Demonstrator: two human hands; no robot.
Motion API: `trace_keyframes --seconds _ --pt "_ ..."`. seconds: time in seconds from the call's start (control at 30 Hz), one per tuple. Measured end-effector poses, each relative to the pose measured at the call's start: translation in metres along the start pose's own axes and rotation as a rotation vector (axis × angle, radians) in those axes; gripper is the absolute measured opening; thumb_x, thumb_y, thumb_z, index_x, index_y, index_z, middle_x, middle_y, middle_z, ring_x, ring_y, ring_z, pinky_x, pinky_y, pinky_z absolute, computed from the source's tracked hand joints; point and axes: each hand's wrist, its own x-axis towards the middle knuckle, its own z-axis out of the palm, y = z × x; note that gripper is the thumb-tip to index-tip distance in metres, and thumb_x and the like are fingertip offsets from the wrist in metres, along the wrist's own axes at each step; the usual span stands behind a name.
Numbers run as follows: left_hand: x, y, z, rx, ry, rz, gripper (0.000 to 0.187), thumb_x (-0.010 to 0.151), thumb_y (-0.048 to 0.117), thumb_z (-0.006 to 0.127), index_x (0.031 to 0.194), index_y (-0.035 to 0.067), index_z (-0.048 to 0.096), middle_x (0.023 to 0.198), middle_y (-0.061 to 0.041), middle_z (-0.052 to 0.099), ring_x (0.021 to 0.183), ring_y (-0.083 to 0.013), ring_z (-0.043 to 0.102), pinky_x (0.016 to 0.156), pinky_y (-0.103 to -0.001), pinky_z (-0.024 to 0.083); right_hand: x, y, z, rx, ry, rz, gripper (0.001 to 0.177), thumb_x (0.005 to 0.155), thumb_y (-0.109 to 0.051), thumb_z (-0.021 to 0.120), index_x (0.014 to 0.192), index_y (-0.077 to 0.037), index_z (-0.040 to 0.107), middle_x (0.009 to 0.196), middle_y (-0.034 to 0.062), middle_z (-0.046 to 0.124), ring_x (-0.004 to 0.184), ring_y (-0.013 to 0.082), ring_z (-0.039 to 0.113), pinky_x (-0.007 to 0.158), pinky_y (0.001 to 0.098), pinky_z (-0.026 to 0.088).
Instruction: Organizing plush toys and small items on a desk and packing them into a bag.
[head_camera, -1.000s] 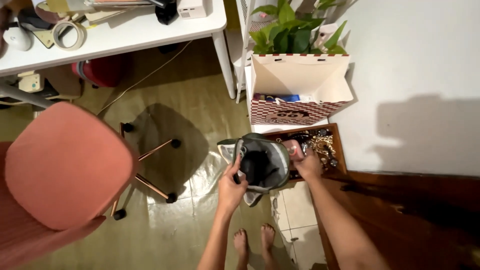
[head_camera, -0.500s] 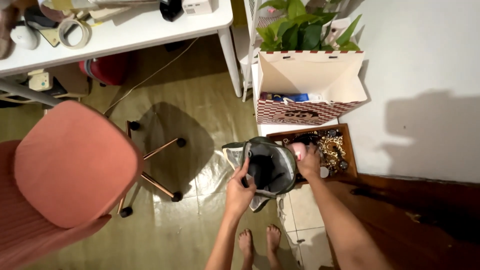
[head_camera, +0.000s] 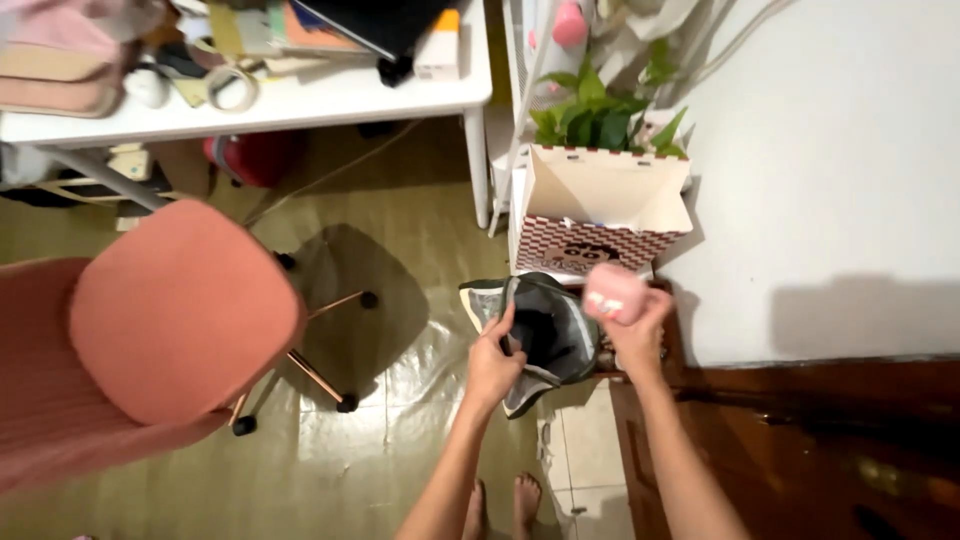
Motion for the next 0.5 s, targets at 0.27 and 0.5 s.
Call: trace_keyframes --seconds 0.27,0.5 --pt "-0.033 0.061 -0.047 -0.103 0.187 0.412 0.080 0.070 -0.001 0.066 0.149 0.011 0.054 0.139 -0.021 0.062 0.125 -0.0299 0.064 0.104 -0.036 0.049 0.031 -0.189 0.018 -0.239 -0.923 -0.138 0.081 0.063 -0.018 0.089 0.137 -0.008 0.058 0.121 0.0082 0.060 0.105 0.0247 0.065 0.088 0.0372 0.053" --pt "-0.043 0.088 -0.111 -0.216 0.236 0.294 0.077 0.075 0.005 0.066 0.151 0.014 0.055 0.118 -0.015 0.070 0.107 -0.0225 0.068 0.098 -0.027 0.051 0.054 -0.250 0.089 0.076 -0.925 -0.385 0.055 0.074 -0.010 0.082 0.127 -0.005 0.067 0.135 0.0082 0.053 0.106 0.0190 0.067 0.090 0.0318 0.058"
